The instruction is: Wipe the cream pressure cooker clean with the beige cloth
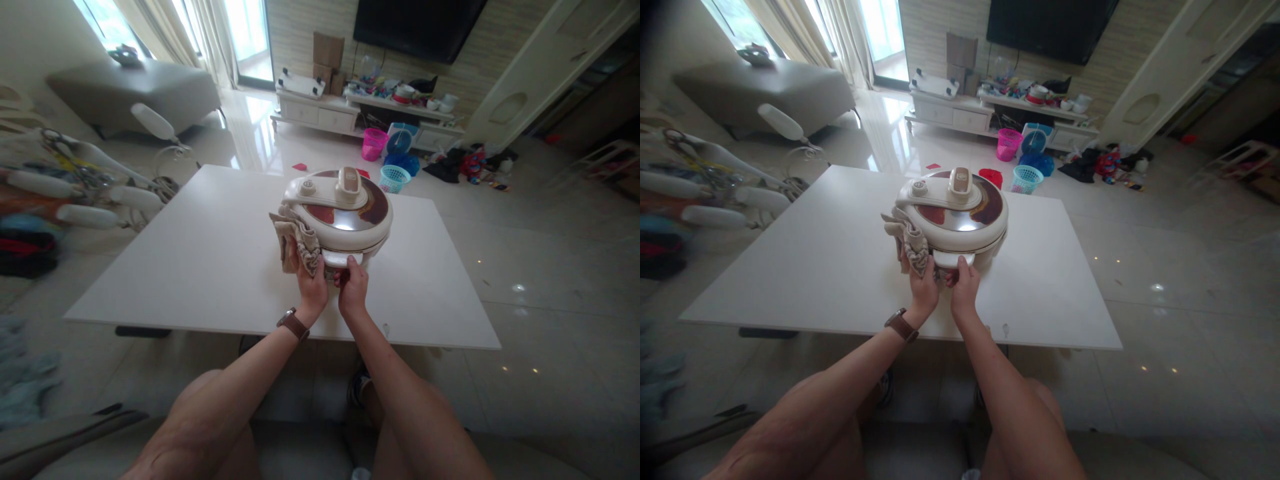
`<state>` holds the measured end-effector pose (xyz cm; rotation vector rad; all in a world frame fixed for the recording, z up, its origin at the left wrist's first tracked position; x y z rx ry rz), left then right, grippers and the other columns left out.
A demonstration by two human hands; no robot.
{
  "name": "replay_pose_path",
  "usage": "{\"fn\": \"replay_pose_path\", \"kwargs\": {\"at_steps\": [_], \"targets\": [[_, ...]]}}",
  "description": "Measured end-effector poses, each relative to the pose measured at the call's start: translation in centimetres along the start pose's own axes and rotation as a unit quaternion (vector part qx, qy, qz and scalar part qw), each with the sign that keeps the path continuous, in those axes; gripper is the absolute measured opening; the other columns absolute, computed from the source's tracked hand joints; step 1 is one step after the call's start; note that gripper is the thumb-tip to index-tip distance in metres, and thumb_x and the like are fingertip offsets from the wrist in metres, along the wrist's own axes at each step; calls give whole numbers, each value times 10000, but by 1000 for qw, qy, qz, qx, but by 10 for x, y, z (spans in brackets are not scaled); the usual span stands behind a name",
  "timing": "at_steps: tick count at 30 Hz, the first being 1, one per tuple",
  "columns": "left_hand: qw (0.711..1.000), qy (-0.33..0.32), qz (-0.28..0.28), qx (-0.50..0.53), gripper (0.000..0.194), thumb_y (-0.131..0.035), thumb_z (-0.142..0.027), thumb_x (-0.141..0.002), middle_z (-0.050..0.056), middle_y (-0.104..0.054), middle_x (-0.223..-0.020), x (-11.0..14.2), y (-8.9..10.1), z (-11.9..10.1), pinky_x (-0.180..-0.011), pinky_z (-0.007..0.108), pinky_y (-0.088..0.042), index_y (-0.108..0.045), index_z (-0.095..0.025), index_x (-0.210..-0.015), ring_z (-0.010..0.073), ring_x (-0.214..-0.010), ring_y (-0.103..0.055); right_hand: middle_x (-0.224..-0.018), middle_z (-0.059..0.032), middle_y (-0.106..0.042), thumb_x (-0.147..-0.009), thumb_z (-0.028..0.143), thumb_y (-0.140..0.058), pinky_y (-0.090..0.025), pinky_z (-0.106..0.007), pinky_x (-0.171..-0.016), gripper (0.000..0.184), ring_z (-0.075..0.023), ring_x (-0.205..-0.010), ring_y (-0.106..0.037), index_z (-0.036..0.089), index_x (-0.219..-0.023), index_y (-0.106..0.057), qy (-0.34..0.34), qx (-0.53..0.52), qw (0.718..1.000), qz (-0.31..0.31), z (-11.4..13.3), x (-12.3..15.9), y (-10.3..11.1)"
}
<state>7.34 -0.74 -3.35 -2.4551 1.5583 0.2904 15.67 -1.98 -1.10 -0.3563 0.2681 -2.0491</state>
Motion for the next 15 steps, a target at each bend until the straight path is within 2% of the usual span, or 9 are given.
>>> {"fn": "replay_pose_path", "kwargs": {"at_steps": [15], "targets": [[1000, -16, -8, -4, 774, -586, -555, -1005, 85, -248, -1777, -1, 0, -2, -1354, 348, -112, -335, -244, -1667, 235, -1656, -191, -482, 27, -572, -824, 695, -683, -331, -264, -413, 528, -111, -415, -451, 207, -648, -585, 6, 6, 1000, 2, 1, 0, 0]]}}
Point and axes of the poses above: each hand's wrist, its own x-axis away from the middle knuckle, its own y-axis out of the back of the hand, z = x × y, the point moved 1 cm from there along -x, towards the middle knuckle
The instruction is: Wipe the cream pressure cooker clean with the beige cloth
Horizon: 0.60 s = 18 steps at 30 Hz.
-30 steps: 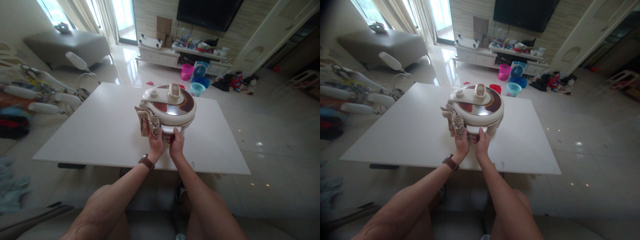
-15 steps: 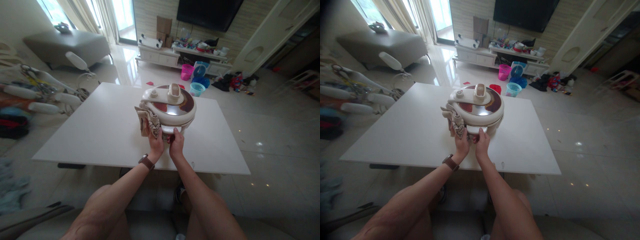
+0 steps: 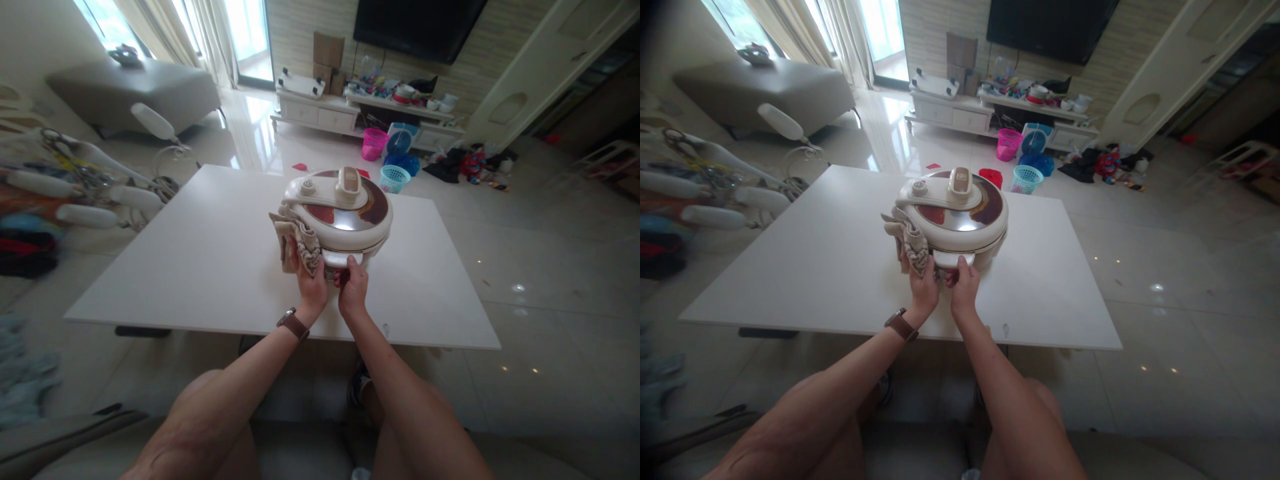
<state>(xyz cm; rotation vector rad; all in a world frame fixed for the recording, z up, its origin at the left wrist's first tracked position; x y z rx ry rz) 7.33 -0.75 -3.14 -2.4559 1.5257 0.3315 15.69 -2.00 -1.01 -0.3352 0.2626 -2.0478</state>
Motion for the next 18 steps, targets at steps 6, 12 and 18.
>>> {"fn": "replay_pose_path", "kwargs": {"at_steps": [6, 12, 18], "targets": [[1000, 0, -3, -2, 766, -586, -549, -1005, 77, -253, -1775, 0, 0, 0, -1354, 348, -113, -331, -261, -1667, 233, -1656, -190, -476, 24, -566, -806, 700, -688, -324, -262, -407, 531, -109, -412, -446, 205, -640, -589, -2, 0, 1000, -2, 0, 0, 0], [1000, 2, 1, -7, 754, -585, -551, -1006, 72, -241, -1781, 0, 1, -3, -1353, 339, -97, -352, -258, -1661, 226, -1661, -169, -476, 20, -572, -803, 691, -691, -324, -261, -402, 529, -110, -408, -450, 202, -627, -595, 2, -3, 1000, -3, 1, 0, 0], [1000, 8, 3, -6, 768, -591, -561, -1000, 69, -233, -1784, 1, 1, -1, -1351, 340, -102, -348, -259, -1663, 218, -1662, -163, -478, 25, -567, -821, 687, -682, -333, -262, -407, 520, -113, -412, -454, 209, -639, -587, 2, 1, 1000, 0, -2, -1, 0]]}}
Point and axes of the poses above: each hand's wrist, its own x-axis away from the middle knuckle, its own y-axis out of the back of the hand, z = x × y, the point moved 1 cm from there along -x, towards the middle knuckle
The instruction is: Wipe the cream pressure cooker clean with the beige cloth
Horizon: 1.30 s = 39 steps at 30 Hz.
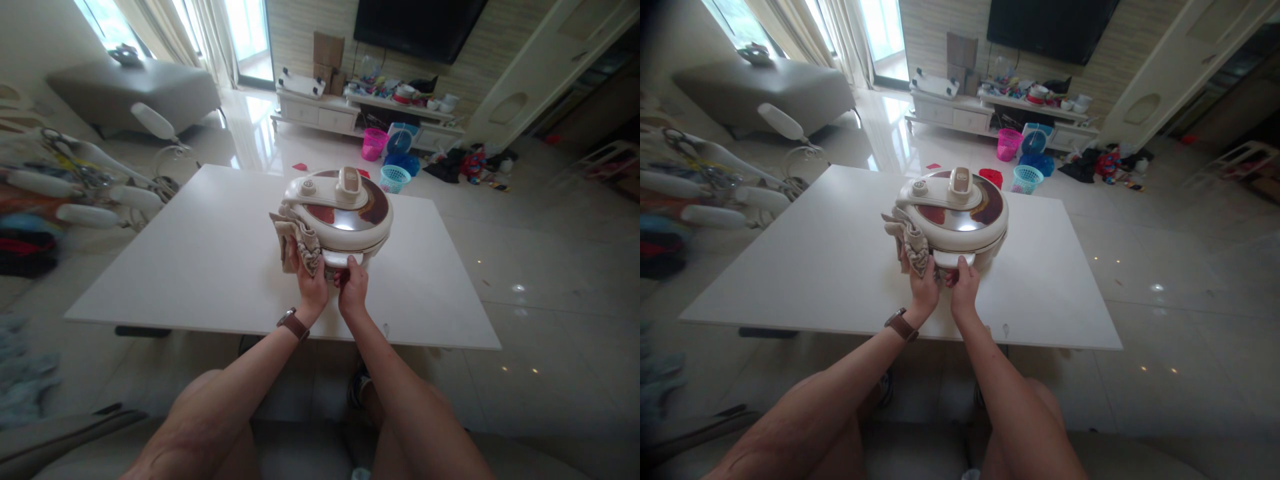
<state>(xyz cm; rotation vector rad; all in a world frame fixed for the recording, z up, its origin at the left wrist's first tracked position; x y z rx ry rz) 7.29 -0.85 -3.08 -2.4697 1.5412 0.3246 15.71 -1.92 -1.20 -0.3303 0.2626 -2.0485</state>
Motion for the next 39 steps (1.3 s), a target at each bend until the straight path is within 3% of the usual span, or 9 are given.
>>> {"fn": "replay_pose_path", "kwargs": {"at_steps": [39], "targets": [[1000, -6, 1, -12, 750, -572, -556, -1007, 71, -247, -1778, -1, 1, -1, -1352, 334, -94, -349, -257, -1659, 213, -1661, -166, -492, 17, -572, -837, 684, -658, -338, -263, -416, 518, -114, -425, -452, 204, -650, -597, -8, 3, 1000, 2, 0, 2, -1]]}}
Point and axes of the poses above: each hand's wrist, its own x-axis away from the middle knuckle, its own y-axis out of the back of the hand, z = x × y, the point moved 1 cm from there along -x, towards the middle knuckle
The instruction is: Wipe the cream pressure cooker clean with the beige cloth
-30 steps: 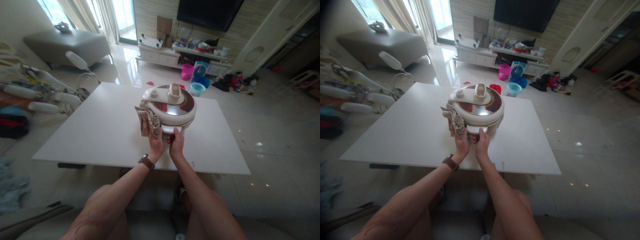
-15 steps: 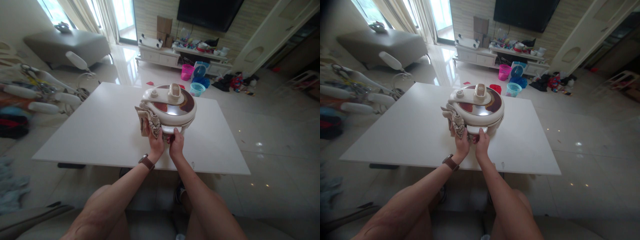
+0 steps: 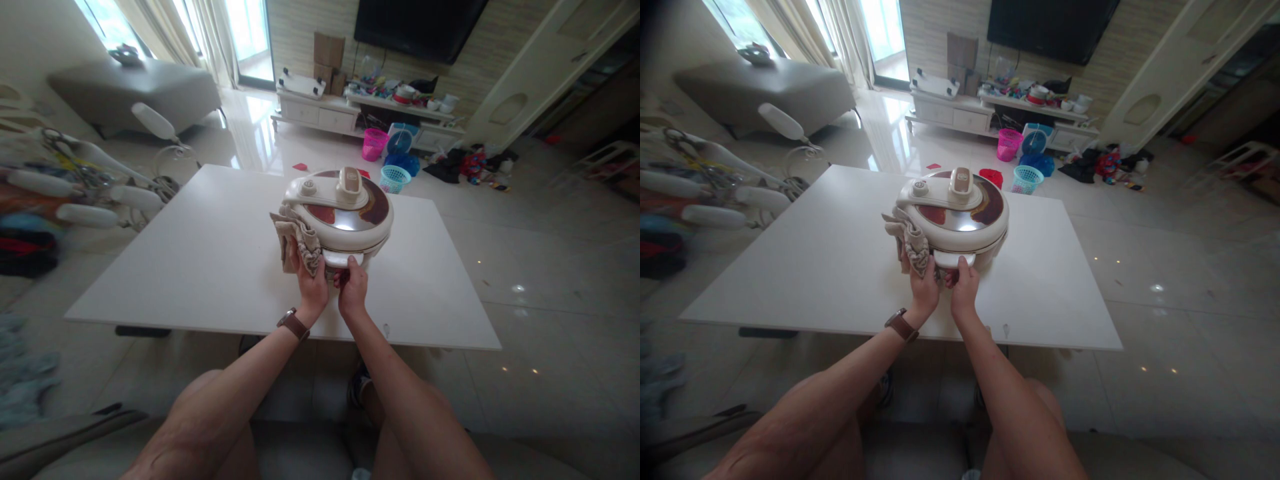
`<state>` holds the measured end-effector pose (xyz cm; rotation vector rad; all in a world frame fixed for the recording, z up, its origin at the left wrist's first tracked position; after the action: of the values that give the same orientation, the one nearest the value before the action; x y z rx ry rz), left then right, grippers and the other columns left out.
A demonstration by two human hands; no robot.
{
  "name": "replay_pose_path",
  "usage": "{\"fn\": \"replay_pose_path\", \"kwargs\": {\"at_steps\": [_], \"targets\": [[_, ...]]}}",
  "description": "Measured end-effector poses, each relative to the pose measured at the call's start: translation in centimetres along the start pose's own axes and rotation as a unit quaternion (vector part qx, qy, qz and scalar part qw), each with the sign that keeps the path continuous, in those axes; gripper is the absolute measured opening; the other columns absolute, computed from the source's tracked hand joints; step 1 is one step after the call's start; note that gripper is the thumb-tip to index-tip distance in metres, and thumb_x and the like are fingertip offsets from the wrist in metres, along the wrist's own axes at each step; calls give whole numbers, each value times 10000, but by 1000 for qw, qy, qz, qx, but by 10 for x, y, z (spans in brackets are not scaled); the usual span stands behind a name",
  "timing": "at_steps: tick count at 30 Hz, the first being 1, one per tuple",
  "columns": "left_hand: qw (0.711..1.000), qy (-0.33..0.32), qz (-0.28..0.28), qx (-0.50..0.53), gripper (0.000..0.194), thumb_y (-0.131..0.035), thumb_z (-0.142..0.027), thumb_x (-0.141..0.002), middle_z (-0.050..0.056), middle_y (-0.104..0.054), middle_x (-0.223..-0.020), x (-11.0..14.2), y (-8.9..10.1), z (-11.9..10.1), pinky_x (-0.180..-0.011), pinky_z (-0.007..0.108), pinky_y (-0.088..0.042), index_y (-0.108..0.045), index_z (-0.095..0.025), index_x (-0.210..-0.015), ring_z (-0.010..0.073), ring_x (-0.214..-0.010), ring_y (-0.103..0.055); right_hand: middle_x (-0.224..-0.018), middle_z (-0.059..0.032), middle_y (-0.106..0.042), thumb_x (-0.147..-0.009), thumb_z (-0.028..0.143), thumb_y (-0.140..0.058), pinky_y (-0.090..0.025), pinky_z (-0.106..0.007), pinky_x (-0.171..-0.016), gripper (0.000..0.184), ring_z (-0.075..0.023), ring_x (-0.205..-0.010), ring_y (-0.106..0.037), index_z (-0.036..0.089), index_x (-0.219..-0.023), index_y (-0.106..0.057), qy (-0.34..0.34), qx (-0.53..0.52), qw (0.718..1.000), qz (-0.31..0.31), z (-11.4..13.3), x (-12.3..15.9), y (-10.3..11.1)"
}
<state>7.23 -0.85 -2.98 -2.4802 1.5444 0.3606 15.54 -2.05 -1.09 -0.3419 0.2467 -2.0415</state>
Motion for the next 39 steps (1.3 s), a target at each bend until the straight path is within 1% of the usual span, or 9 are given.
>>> {"fn": "replay_pose_path", "kwargs": {"at_steps": [6, 11, 15, 20, 25, 30, 35, 39], "targets": [[1000, 4, 0, 8, 760, -579, -564, -1000, 68, -244, -1779, 0, 0, 1, -1348, 333, -127, -348, -262, -1659, 215, -1656, -187, -493, 14, -572, -842, 685, -652, -342, -263, -419, 520, -118, -429, -457, 206, -646, -599, 3, 1, 1000, 3, 0, 0, 1], [1000, 13, 2, 9, 754, -593, -533, -999, 65, -234, -1783, 0, 0, 0, -1353, 349, -112, -342, -270, -1659, 220, -1658, -181, -499, 15, -570, -845, 696, -645, -343, -266, -420, 529, -119, -435, -460, 207, -649, -590, 1, 2, 1000, 2, 0, -1, 0], [1000, 8, 2, 8, 766, -587, -546, -1003, 77, -222, -1786, 0, 0, 2, -1355, 357, -100, -333, -256, -1665, 227, -1662, -162, -493, 18, -567, -837, 696, -652, -342, -266, -419, 528, -117, -429, -456, 209, -645, -589, 2, -1, 1000, 2, 0, 0, 0], [1000, 13, -3, 5, 791, -589, -593, -990, 84, -238, -1781, 1, 0, 2, -1348, 320, -87, -361, -236, -1658, 218, -1663, -158, -492, 17, -574, -843, 689, -645, -341, -261, -420, 513, -122, -436, -464, 209, -670, -596, -1, -2, 1000, 5, -1, 0, 0], [1000, 10, -4, 5, 779, -586, -601, -989, 72, -244, -1781, 1, 0, 1, -1345, 311, -105, -374, -251, -1653, 212, -1659, -174, -494, 16, -574, -849, 695, -638, -341, -263, -420, 521, -120, -431, -459, 209, -666, -592, -1, 1, 1000, 5, -1, 0, 0], [1000, 16, -1, 7, 777, -586, -590, -993, 68, -235, -1784, 1, 0, 2, -1350, 325, -86, -366, -253, -1657, 219, -1663, -159, -488, 18, -569, -840, 701, -644, -340, -264, -412, 526, -120, -426, -456, 211, -655, -593, 0, 1, 1000, 1, 0, 0, -1], [1000, 7, 2, 6, 755, -587, -563, -999, 73, -235, -1782, 0, 0, 1, -1356, 354, -83, -367, -255, -1652, 228, -1662, -163, -486, 18, -572, -844, 712, -643, -346, -263, -414, 550, -115, -415, -464, 207, -634, -593, 5, 1, 1000, 6, 0, 0, 0], [1000, 11, -1, 5, 755, -585, -558, -1000, 74, -243, -1779, 0, 0, -1, -1355, 349, -89, -355, -260, -1655, 226, -1662, -164, -483, 17, -576, -847, 697, -650, -341, -261, -411, 541, -114, -409, -467, 203, -632, -601, 6, -5, 1000, 7, -1, 0, 0]]}}
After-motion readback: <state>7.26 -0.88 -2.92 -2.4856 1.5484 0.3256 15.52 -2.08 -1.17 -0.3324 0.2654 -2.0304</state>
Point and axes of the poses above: each hand's wrist, its own x-axis away from the middle knuckle, its own y-axis out of the back of the hand, z = x × y, the point moved 1 cm from there along -x, towards the middle knuckle
